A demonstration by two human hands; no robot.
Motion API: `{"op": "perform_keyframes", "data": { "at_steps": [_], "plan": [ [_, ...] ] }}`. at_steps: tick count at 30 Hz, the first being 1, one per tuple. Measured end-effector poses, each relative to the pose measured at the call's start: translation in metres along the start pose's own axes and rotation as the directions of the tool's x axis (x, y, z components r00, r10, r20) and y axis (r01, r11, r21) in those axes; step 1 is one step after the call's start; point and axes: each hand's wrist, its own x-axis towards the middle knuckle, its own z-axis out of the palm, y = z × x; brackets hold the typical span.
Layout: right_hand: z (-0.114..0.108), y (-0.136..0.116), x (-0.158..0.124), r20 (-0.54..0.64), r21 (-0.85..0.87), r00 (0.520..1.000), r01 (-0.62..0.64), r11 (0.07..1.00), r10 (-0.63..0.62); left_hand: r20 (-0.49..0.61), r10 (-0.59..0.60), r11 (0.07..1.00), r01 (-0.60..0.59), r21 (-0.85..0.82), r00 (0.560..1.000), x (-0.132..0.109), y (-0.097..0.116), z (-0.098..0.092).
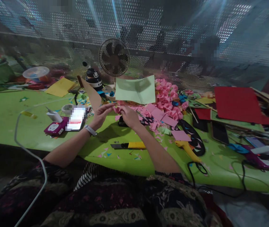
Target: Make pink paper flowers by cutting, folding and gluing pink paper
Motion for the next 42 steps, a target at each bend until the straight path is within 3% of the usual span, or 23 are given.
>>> {"op": "perform_keyframes", "data": {
  "at_steps": [3, 7, 11, 14, 18, 22, 24, 26, 29, 32, 35, 38, 42],
  "plan": [
    [0.0, -0.002, -0.001, 0.009, -0.065, 1.0, 0.008, 0.998, -0.007, 0.005, -0.016, 1.0, 0.016, -0.013, 1.0, 0.0, -0.002, -0.001],
    [-0.003, -0.009, -0.004, 0.035, -0.297, 0.994, 0.106, 0.949, -0.1, 0.039, -0.074, 0.997, 0.075, -0.014, 0.997, 0.001, -0.01, -0.002],
    [-0.005, -0.014, -0.007, 0.068, -0.477, 0.98, 0.196, 0.857, -0.186, 0.075, 0.067, 0.978, -0.08, 0.195, 0.995, 0.003, -0.018, -0.005],
    [-0.006, -0.017, -0.008, 0.068, -0.51, 0.973, 0.223, 0.831, -0.22, 0.096, 0.162, 0.916, -0.186, 0.355, 0.982, 0.004, -0.025, -0.007],
    [-0.005, -0.021, -0.008, 0.022, -0.482, 0.971, 0.22, 0.848, -0.239, 0.057, 0.182, 0.873, -0.188, 0.451, 0.982, 0.004, -0.033, -0.01],
    [-0.004, -0.025, -0.009, 0.0, -0.45, 0.98, 0.177, 0.876, -0.198, 0.101, 0.163, 0.841, -0.192, 0.506, 0.981, 0.004, -0.033, -0.012],
    [-0.006, -0.026, -0.009, -0.035, -0.382, 0.982, 0.157, 0.911, -0.185, 0.083, 0.124, 0.891, -0.148, 0.429, 0.989, 0.004, -0.031, -0.012],
    [-0.011, -0.022, -0.008, -0.141, -0.233, 0.978, 0.117, 0.965, -0.153, 0.039, 0.031, 0.968, -0.04, 0.248, 0.999, 0.006, -0.028, -0.012],
    [-0.02, -0.013, -0.003, -0.29, 0.228, 0.954, -0.014, 0.974, 0.081, 0.056, -0.157, 0.984, 0.161, -0.081, 0.986, 0.006, -0.021, -0.009],
    [-0.024, -0.004, 0.003, -0.135, 0.698, 0.929, -0.159, 0.699, 0.346, 0.114, -0.246, 0.942, 0.265, -0.207, 0.963, 0.005, -0.013, -0.007],
    [-0.023, -0.002, 0.006, 0.048, 0.853, 0.925, -0.234, 0.467, 0.376, 0.121, -0.265, 0.935, 0.286, -0.212, 0.957, 0.003, -0.011, -0.007],
    [-0.021, -0.006, 0.005, 0.119, 0.885, 0.926, -0.262, 0.386, 0.358, 0.111, -0.257, 0.94, 0.275, -0.202, 0.96, 0.004, -0.014, -0.008],
    [-0.021, -0.008, 0.005, 0.138, 0.898, 0.922, -0.27, 0.347, 0.361, 0.11, -0.254, 0.939, 0.272, -0.211, 0.961, 0.004, -0.018, -0.008]
  ]
}}
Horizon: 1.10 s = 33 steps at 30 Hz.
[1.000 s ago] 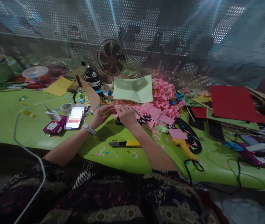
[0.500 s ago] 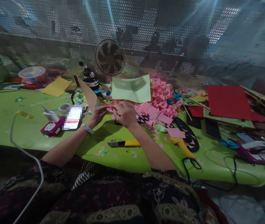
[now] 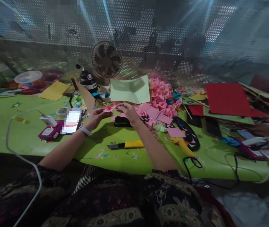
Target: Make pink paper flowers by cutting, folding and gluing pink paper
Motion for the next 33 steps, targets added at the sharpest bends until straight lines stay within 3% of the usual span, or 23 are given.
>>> {"op": "perform_keyframes", "data": {
  "at_steps": [23, 33],
  "plan": [
    [-0.0026, 0.0083, 0.005, 0.015, 0.077, 0.999, -0.039, 0.996, 0.038, -0.048, -0.046, 0.999, 0.044, -0.027, 0.998, -0.0024, 0.008, 0.006],
    [-0.0039, 0.0027, 0.0046, -0.027, -0.003, 0.996, -0.09, 0.996, 0.089, -0.04, -0.011, 0.999, 0.013, 0.051, 0.999, -0.0003, 0.0035, 0.0038]
  ]
}}
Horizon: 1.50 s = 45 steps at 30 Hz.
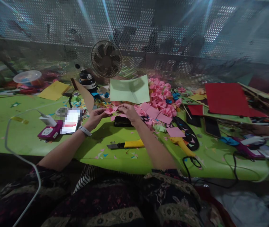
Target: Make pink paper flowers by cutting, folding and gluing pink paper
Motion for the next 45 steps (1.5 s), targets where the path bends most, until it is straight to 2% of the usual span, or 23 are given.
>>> {"op": "perform_keyframes", "data": {
  "at_steps": [11, 16, 22, 30, 37, 45],
  "plan": [
    [-0.003, -0.002, -0.001, -0.001, -0.056, 0.999, -0.037, 0.998, 0.037, 0.031, 0.035, 0.991, -0.038, 0.131, 0.999, 0.001, -0.003, -0.002],
    [-0.007, 0.004, 0.003, 0.018, -0.095, 1.0, -0.012, 0.995, 0.014, 0.043, 0.047, 0.984, -0.053, 0.171, 0.998, 0.001, -0.004, -0.004],
    [-0.007, 0.009, 0.005, 0.055, -0.047, 0.998, 0.019, 0.999, -0.016, 0.074, 0.043, 0.968, -0.06, 0.243, 0.996, 0.001, -0.006, -0.006],
    [-0.009, 0.006, 0.002, 0.061, -0.155, 0.998, -0.02, 0.988, 0.029, 0.087, 0.049, 0.954, -0.072, 0.292, 0.995, 0.0, -0.005, -0.006],
    [-0.009, 0.009, 0.004, 0.077, -0.092, 0.994, -0.065, 0.994, 0.072, 0.054, 0.011, 0.991, -0.019, 0.134, 0.998, 0.0, -0.001, -0.006],
    [-0.009, 0.006, 0.002, 0.05, -0.072, 0.995, -0.084, 0.994, 0.088, 0.102, -0.006, 0.974, -0.018, 0.224, 0.995, 0.0, -0.004, -0.005]
  ]
}}
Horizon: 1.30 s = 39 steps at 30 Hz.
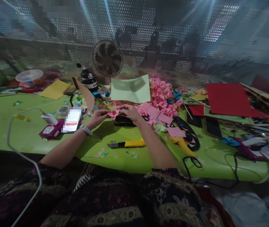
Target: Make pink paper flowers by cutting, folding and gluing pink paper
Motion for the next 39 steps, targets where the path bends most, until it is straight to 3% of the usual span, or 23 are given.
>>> {"op": "perform_keyframes", "data": {
  "at_steps": [5, 10, 13, 16, 19, 23, 31, 35, 39],
  "plan": [
    [0.003, 0.001, -0.001, 0.017, -0.066, 0.999, 0.052, 0.996, -0.051, 0.0, 0.018, 1.0, -0.018, -0.011, 1.0, -0.003, 0.004, 0.003],
    [0.002, 0.008, 0.002, 0.137, -0.323, 0.969, 0.24, 0.916, -0.206, -0.018, 0.116, 0.978, -0.111, 0.174, 0.993, -0.004, 0.004, 0.004],
    [-0.001, 0.013, 0.005, 0.167, -0.549, 0.926, 0.372, 0.748, -0.338, -0.03, 0.191, 0.951, -0.177, 0.254, 0.981, -0.002, 0.0, 0.002],
    [-0.002, 0.017, 0.007, 0.242, -0.75, 0.863, 0.456, 0.48, -0.443, -0.05, 0.26, 0.913, -0.229, 0.337, 0.964, 0.0, -0.004, -0.001],
    [-0.001, 0.02, 0.009, 0.359, -0.807, 0.795, 0.528, 0.266, -0.488, -0.041, 0.348, 0.834, -0.289, 0.471, 0.936, 0.002, -0.004, -0.003],
    [0.001, 0.022, 0.008, 0.416, -0.839, 0.758, 0.532, 0.109, -0.502, 0.042, 0.395, 0.763, -0.353, 0.542, 0.918, 0.001, 0.0, -0.005],
    [0.007, 0.019, 0.0, 0.415, -0.859, 0.707, 0.512, 0.011, -0.573, 0.053, 0.404, 0.701, -0.346, 0.623, 0.913, -0.003, 0.013, -0.01],
    [0.005, 0.017, -0.001, 0.399, -0.872, 0.711, 0.49, 0.001, -0.579, 0.055, 0.41, 0.651, -0.334, 0.681, 0.911, -0.002, 0.014, -0.015],
    [0.002, 0.02, 0.002, 0.387, -0.872, 0.717, 0.489, 0.023, -0.58, 0.072, 0.416, 0.674, -0.361, 0.644, 0.906, -0.002, 0.012, -0.013]
  ]
}}
